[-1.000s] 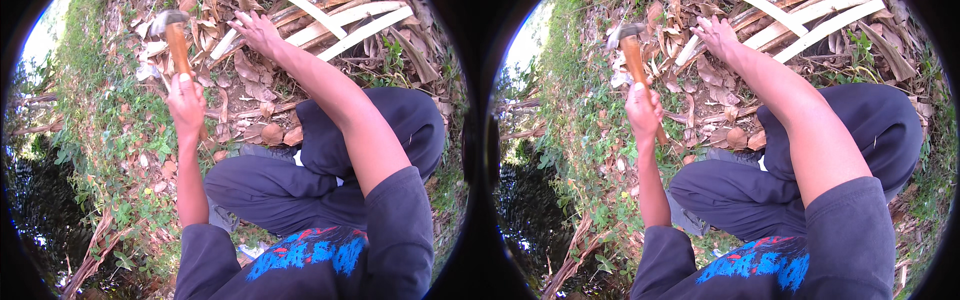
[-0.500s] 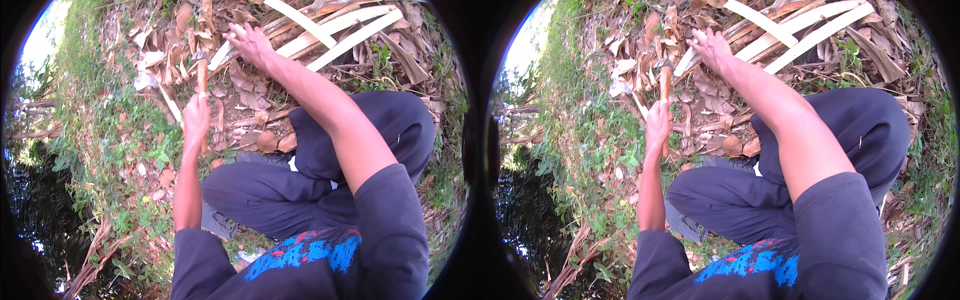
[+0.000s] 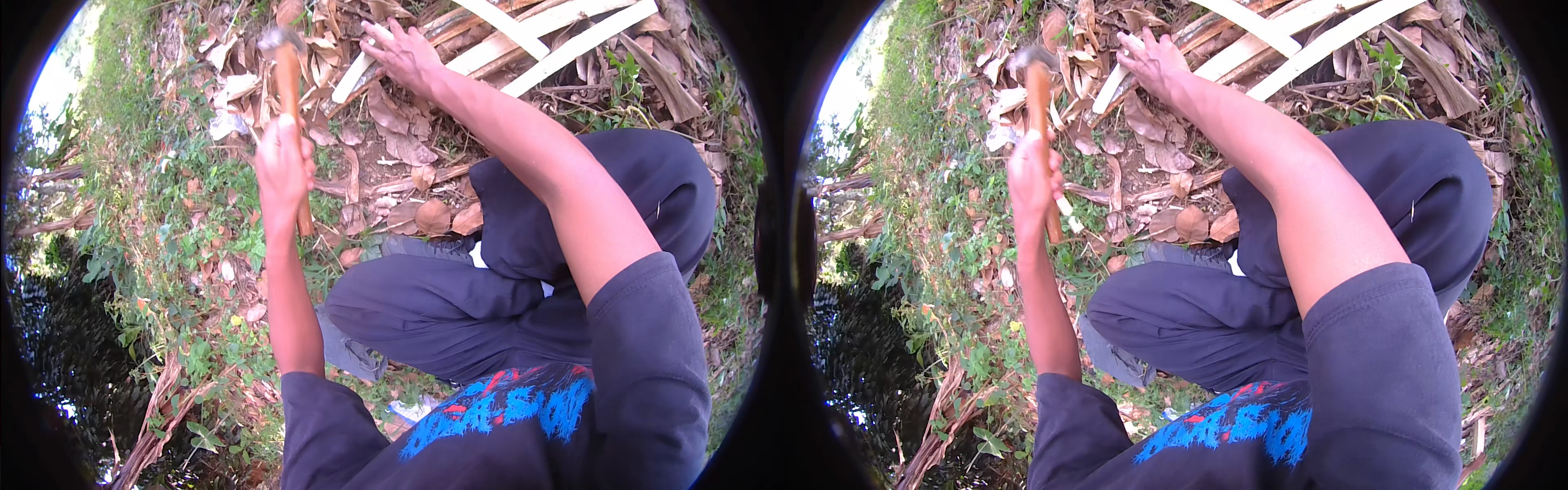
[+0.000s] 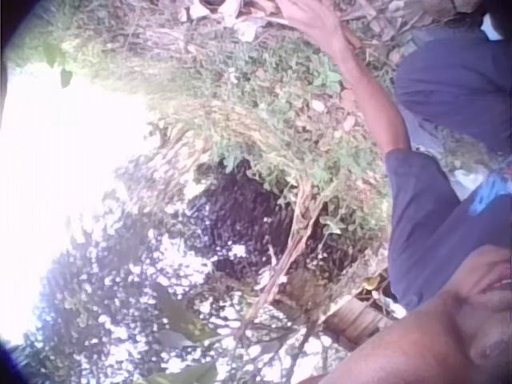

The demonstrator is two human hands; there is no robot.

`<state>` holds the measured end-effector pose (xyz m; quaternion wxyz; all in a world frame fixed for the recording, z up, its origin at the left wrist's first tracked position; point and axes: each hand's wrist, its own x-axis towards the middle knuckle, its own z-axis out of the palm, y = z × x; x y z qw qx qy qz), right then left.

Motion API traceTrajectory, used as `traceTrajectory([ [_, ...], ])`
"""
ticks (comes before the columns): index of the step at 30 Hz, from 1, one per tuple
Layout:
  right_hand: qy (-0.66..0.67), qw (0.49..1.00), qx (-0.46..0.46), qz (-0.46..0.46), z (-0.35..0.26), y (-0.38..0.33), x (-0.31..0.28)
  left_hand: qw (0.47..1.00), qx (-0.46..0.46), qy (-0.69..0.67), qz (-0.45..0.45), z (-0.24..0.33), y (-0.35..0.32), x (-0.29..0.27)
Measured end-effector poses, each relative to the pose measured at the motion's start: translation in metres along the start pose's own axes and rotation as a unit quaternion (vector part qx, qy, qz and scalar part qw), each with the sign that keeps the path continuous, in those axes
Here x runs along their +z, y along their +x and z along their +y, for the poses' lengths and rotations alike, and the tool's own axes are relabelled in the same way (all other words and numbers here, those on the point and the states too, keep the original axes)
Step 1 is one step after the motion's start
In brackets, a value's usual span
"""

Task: The person sits on the ground and uses a hammer to split a piece of light-colored wood into smaller slats. They repeatedly position the wood and strike it with the hammer, accumulating a pile of split wood pieces.

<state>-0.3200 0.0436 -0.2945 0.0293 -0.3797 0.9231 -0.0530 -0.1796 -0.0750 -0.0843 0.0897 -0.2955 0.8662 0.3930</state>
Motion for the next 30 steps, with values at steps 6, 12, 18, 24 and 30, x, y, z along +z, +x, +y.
traceTrajectory([
  [6, 0.077, 0.997, 0.001, 0.019, 0.001, 0.001, -0.002, 0.985, 0.066, -0.137, 0.081, 0.009, -0.005, -0.001],
  [12, 0.384, 0.906, 0.117, 0.135, 0.020, 0.010, 0.005, 0.977, -0.034, -0.194, 0.083, -0.092, -0.044, 0.008],
  [18, 0.335, 0.912, 0.235, -0.042, 0.016, 0.047, -0.019, 0.951, -0.127, -0.266, 0.091, -0.130, -0.069, 0.021],
  [24, 0.288, 0.934, 0.210, -0.015, -0.005, 0.029, -0.022, 0.928, -0.084, -0.357, 0.068, -0.126, -0.067, 0.020],
  [30, 0.127, 0.975, 0.037, 0.178, -0.014, 0.022, -0.012, 0.935, -0.074, -0.345, 0.041, -0.122, -0.058, 0.026],
])
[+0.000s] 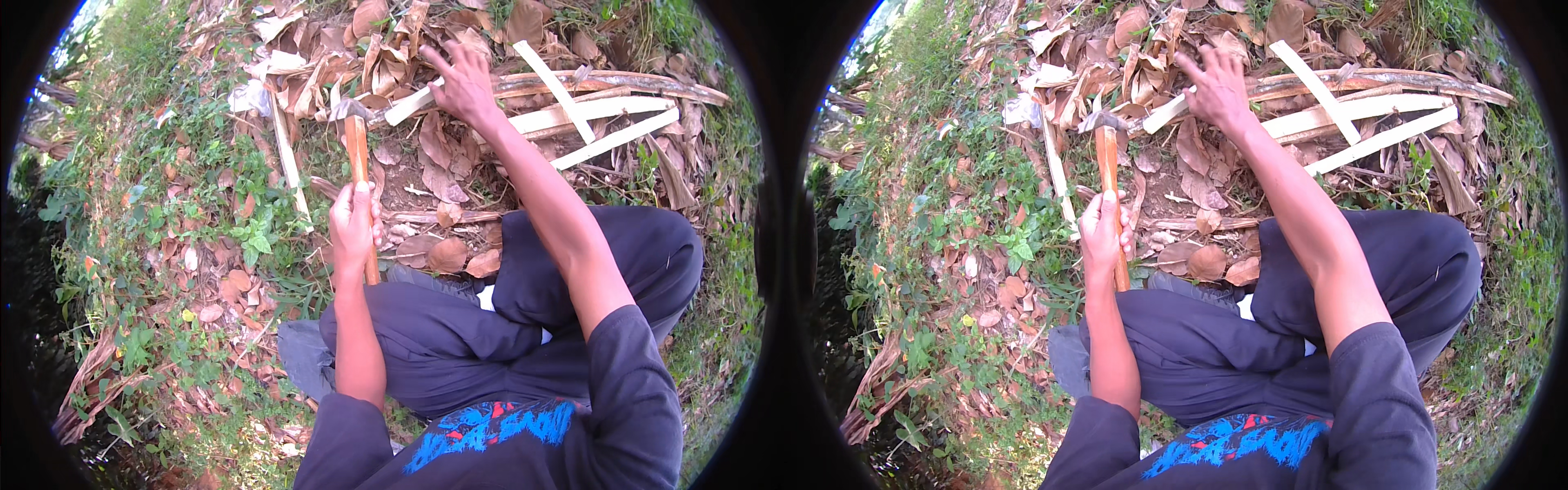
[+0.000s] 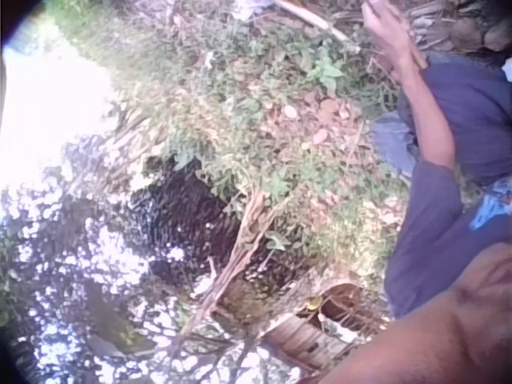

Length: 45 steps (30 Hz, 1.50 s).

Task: The person sits on the ground and uses a hammer to split a piece of light-colored wood into smaller slats. They repeatedly position the wood and strike it with the hammer, accumulating a pile of split wood pieces.

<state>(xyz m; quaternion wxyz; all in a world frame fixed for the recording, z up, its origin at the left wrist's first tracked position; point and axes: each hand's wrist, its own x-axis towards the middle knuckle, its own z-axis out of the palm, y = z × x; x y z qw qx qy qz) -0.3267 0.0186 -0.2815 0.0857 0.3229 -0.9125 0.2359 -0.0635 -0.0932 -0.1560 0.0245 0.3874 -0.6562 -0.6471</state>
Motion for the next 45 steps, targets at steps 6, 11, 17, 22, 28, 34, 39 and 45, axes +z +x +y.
traceTrajectory([
  [6, 0.025, 0.919, -0.235, -0.316, -0.024, 0.030, -0.005, 0.999, -0.031, -0.029, 0.004, -0.007, 0.000, 0.001],
  [11, 0.040, 0.942, -0.249, -0.220, -0.011, 0.026, 0.024, 0.999, -0.030, -0.043, 0.013, -0.009, 0.007, -0.002],
  [17, 0.084, 0.945, -0.280, -0.145, -0.005, 0.012, 0.024, 0.996, -0.052, -0.065, 0.032, -0.012, 0.007, -0.007],
  [22, 0.100, 0.940, -0.299, -0.129, 0.010, 0.018, 0.025, 0.995, -0.068, -0.069, 0.027, -0.014, 0.008, -0.007],
  [28, 0.064, 0.957, -0.269, -0.089, 0.003, 0.006, 0.024, 0.997, -0.070, -0.007, 0.020, -0.013, 0.011, 0.001],
  [34, 0.051, 0.975, -0.213, 0.023, 0.005, -0.006, 0.011, 0.994, -0.076, 0.073, 0.037, -0.021, 0.020, 0.006],
  [39, 0.070, 0.975, -0.207, -0.035, 0.019, -0.006, 0.015, 0.987, -0.098, 0.127, 0.029, -0.033, 0.030, 0.005],
  [45, 0.102, 0.968, -0.226, -0.027, 0.024, -0.001, 0.029, 0.983, -0.091, 0.155, 0.029, -0.040, 0.032, 0.003],
])
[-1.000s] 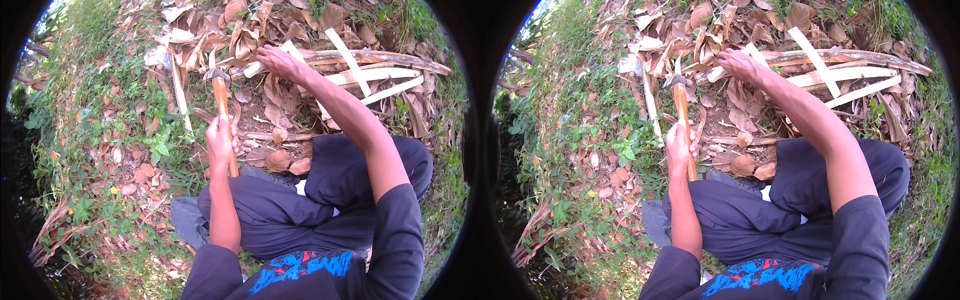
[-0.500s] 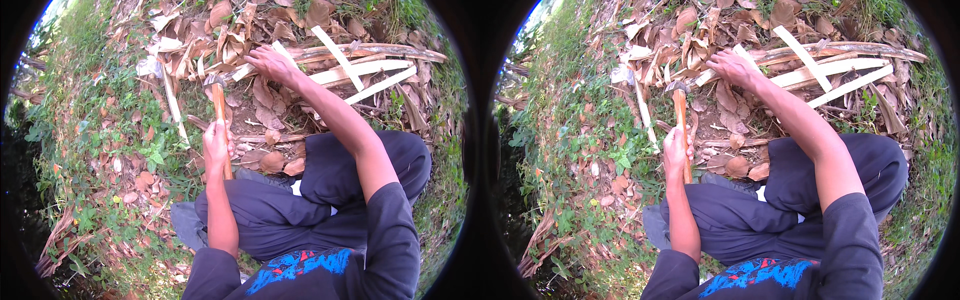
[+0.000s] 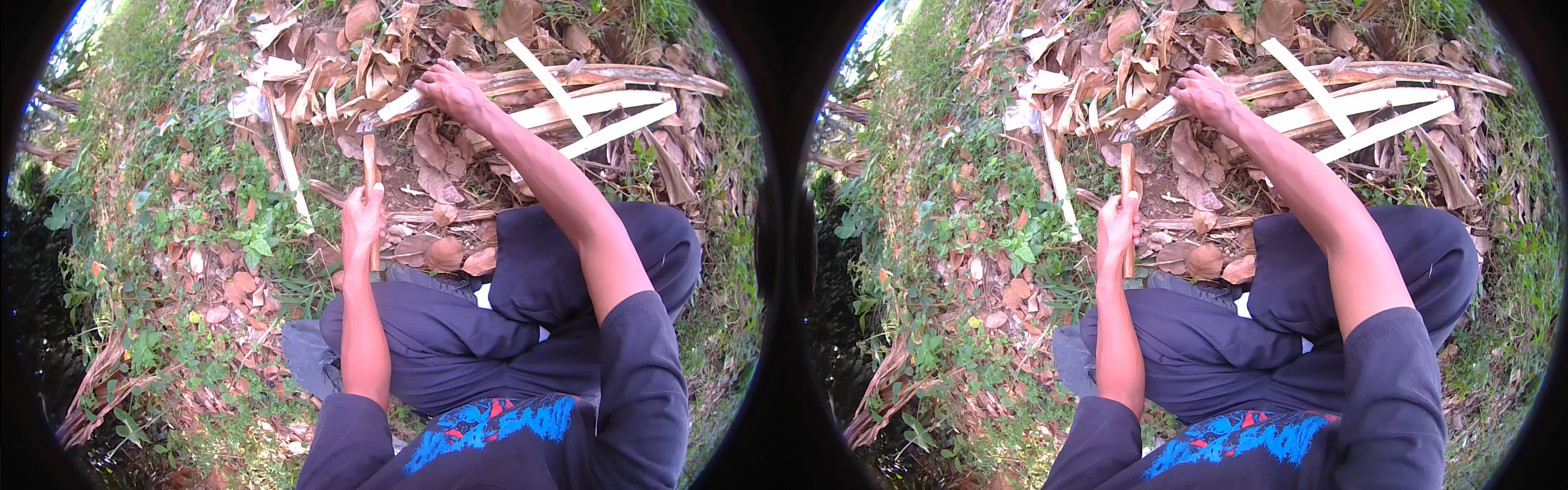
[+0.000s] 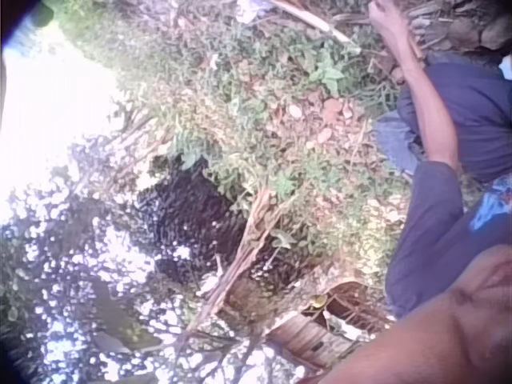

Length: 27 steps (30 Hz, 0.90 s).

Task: The person sits on the ground and uses a hammer to split a piece of light-colored wood into smaller slats. They repeatedly position the wood and strike it with the hammer, accumulating a pile of split wood pieces.

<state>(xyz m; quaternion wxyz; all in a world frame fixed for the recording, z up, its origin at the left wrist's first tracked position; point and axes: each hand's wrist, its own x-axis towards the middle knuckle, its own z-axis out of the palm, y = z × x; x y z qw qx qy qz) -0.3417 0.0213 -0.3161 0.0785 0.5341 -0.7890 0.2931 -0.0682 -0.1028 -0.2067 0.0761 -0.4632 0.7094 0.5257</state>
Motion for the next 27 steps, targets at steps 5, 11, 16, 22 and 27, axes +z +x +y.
traceTrajectory([
  [5, -0.002, 0.999, -0.015, 0.046, 0.011, -0.002, 0.015, 0.998, 0.010, -0.064, 0.002, 0.012, -0.013, -0.003],
  [11, -0.008, 1.000, 0.010, -0.004, 0.001, 0.005, 0.006, 0.994, 0.070, -0.084, -0.016, 0.040, -0.024, -0.007],
  [16, -0.049, 0.993, 0.047, -0.096, -0.009, 0.008, -0.010, 0.992, 0.123, -0.023, -0.020, 0.095, -0.024, 0.001],
  [22, -0.049, 0.994, 0.053, -0.079, -0.016, 0.005, -0.011, 0.997, 0.069, 0.021, -0.015, 0.090, -0.022, 0.020],
  [27, -0.088, 0.992, 0.047, -0.081, -0.010, 0.006, -0.008, 0.991, 0.136, -0.006, 0.002, 0.128, -0.029, 0.007],
])
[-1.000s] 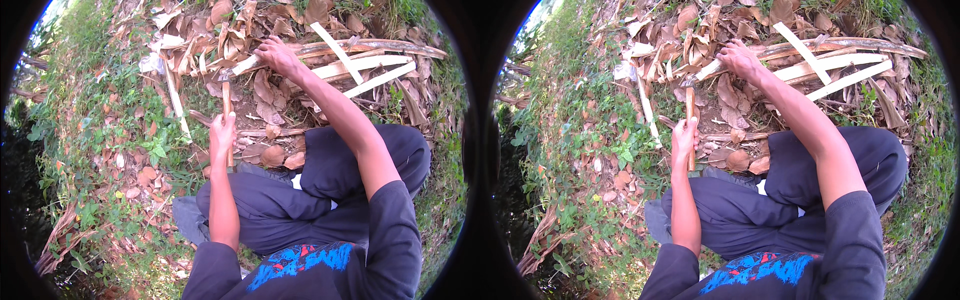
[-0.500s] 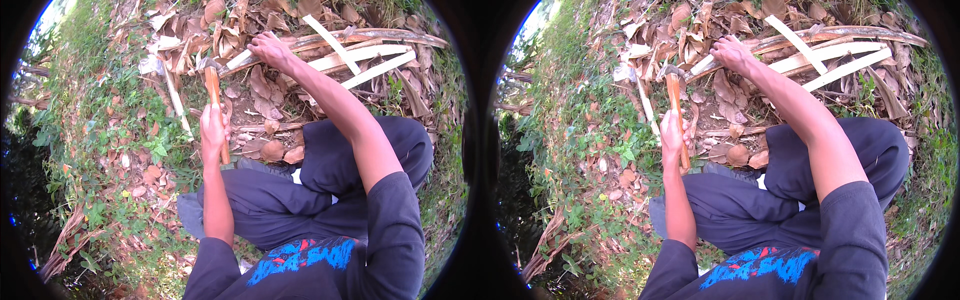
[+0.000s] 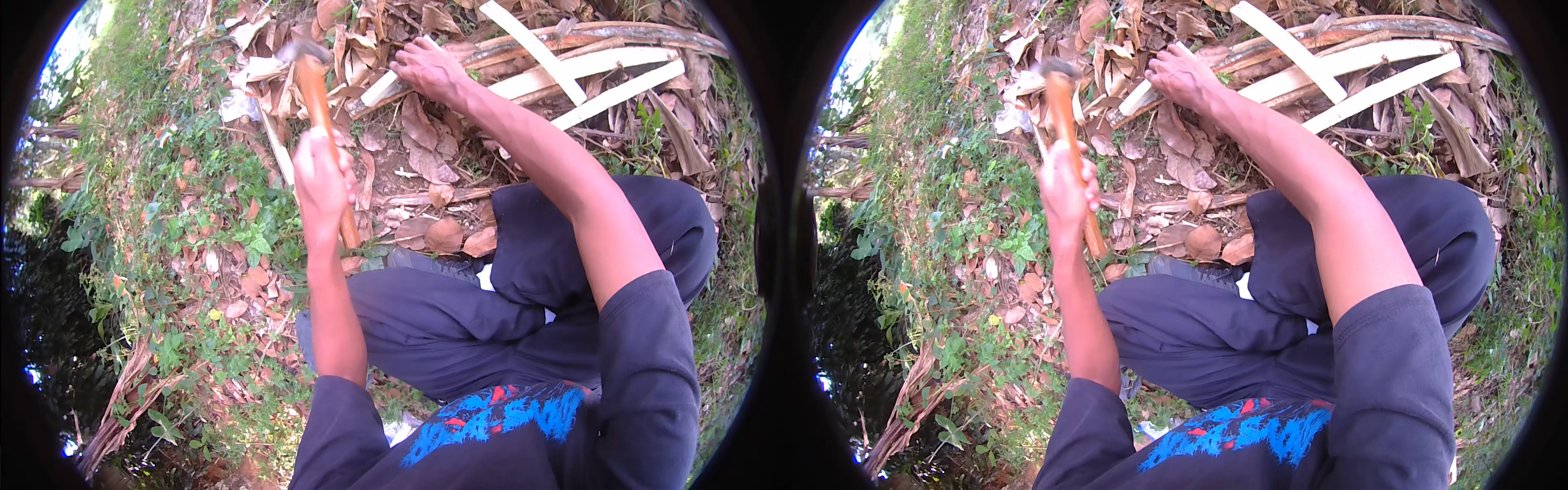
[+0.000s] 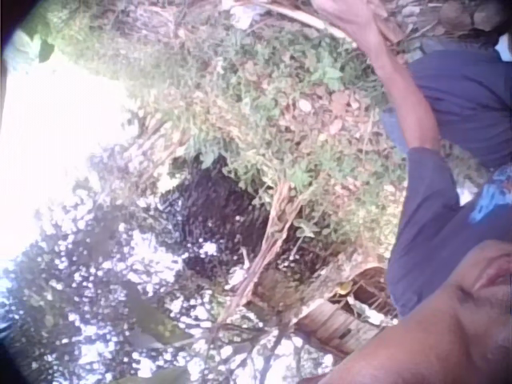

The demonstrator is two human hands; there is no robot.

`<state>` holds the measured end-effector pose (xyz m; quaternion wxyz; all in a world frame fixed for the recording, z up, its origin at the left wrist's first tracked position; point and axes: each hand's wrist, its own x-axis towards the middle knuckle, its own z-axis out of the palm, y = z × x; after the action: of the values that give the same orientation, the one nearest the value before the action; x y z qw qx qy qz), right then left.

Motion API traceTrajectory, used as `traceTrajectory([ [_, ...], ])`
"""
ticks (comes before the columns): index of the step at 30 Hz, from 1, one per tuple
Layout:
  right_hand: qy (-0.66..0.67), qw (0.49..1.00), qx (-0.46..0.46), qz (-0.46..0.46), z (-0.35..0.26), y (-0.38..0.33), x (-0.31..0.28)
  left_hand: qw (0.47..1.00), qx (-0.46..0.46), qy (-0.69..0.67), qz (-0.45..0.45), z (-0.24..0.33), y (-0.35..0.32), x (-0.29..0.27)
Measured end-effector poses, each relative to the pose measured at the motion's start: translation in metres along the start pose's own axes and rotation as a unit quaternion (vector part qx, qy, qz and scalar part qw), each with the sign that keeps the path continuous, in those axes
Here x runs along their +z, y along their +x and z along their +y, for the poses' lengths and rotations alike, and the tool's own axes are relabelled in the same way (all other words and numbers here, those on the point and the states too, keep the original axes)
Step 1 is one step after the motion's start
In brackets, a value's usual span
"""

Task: The person sits on the ground and uses a hammer to split a piece of light-colored wood into smaller slats. They repeatedly position the wood and strike it with the hammer, accumulating a pile of split wood pieces.

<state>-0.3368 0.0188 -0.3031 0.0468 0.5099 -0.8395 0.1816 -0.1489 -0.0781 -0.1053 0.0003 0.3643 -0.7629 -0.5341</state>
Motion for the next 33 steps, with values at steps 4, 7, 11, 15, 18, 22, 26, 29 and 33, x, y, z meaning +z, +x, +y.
traceTrajectory([
  [4, 0.000, 1.000, 0.004, 0.005, -0.004, -0.002, 0.003, 0.997, 0.036, -0.056, 0.026, 0.005, 0.001, 0.009],
  [7, 0.007, 0.999, -0.010, 0.032, -0.011, -0.001, 0.002, 0.992, -0.094, 0.080, -0.025, -0.038, 0.010, 0.016],
  [11, -0.014, 1.000, -0.007, 0.014, -0.008, -0.003, 0.001, 0.999, -0.008, -0.035, 0.009, -0.005, 0.006, 0.005],
  [15, -0.031, 0.999, -0.020, 0.016, -0.007, -0.005, 0.001, 0.993, 0.047, -0.097, 0.042, 0.008, 0.004, 0.015],
  [18, -0.040, 0.997, -0.041, 0.056, -0.010, -0.003, 0.003, 0.997, -0.074, -0.025, 0.012, -0.033, 0.008, 0.020],
  [22, -0.051, 0.998, -0.041, 0.011, -0.011, -0.005, 0.001, 0.992, -0.081, -0.098, 0.021, -0.010, 0.011, 0.002],
  [26, -0.043, 0.999, -0.027, 0.006, -0.007, -0.009, -0.001, 0.986, 0.039, -0.158, 0.024, 0.029, 0.002, -0.004],
  [29, -0.037, 0.999, -0.029, -0.016, -0.014, -0.005, -0.009, 0.987, -0.009, -0.162, 0.015, 0.002, 0.001, 0.008],
  [33, -0.077, 0.996, -0.052, -0.008, -0.020, -0.006, -0.001, 0.989, -0.144, -0.009, -0.039, -0.020, 0.012, 0.010],
])
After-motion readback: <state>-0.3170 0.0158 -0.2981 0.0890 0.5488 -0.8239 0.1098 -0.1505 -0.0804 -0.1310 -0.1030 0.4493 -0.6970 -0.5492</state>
